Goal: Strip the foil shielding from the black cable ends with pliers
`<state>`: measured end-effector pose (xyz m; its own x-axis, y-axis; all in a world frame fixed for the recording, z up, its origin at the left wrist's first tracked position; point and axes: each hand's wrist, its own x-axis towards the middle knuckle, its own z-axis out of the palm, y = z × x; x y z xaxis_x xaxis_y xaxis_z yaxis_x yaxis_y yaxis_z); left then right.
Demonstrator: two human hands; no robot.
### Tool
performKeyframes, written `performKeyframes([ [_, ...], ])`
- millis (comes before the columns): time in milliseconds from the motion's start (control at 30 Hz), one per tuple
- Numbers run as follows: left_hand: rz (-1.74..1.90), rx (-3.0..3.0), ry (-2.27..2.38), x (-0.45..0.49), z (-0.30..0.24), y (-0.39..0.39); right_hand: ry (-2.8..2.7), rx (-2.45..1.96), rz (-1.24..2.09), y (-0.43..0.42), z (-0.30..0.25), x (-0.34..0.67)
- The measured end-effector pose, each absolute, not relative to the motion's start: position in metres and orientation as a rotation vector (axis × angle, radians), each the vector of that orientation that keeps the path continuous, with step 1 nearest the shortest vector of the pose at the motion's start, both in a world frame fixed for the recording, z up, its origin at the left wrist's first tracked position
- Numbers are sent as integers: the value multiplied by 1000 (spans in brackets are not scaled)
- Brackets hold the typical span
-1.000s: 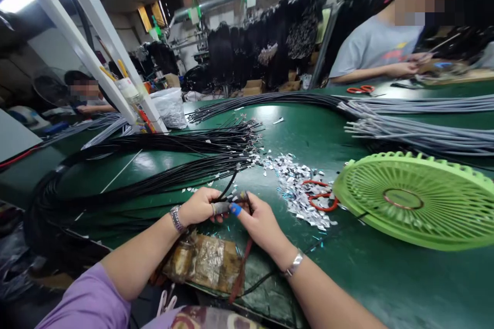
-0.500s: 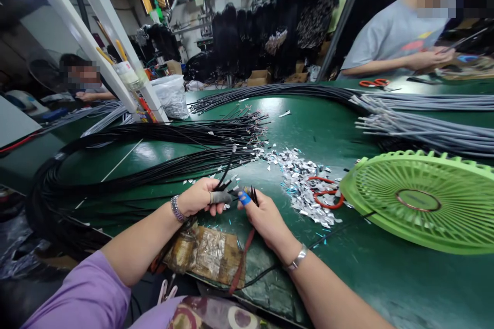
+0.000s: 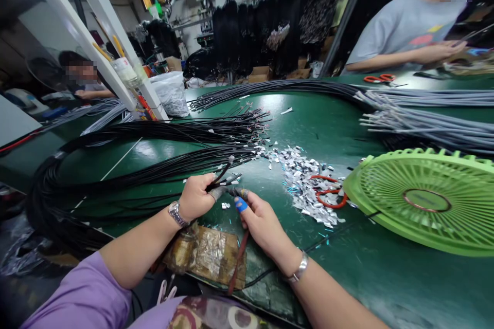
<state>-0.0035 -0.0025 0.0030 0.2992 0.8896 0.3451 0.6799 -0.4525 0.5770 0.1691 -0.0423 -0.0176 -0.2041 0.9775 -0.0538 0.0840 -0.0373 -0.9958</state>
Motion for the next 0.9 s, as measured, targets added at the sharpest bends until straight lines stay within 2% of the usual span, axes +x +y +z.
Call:
performKeyframes([
  [533,751,2370,1523,1,8,-6,-1268,-1176,1384,-44,-21,161],
  [900,749,2281,1413,-1,9,-3,-1310,-1186,1339,-40,-23,164],
])
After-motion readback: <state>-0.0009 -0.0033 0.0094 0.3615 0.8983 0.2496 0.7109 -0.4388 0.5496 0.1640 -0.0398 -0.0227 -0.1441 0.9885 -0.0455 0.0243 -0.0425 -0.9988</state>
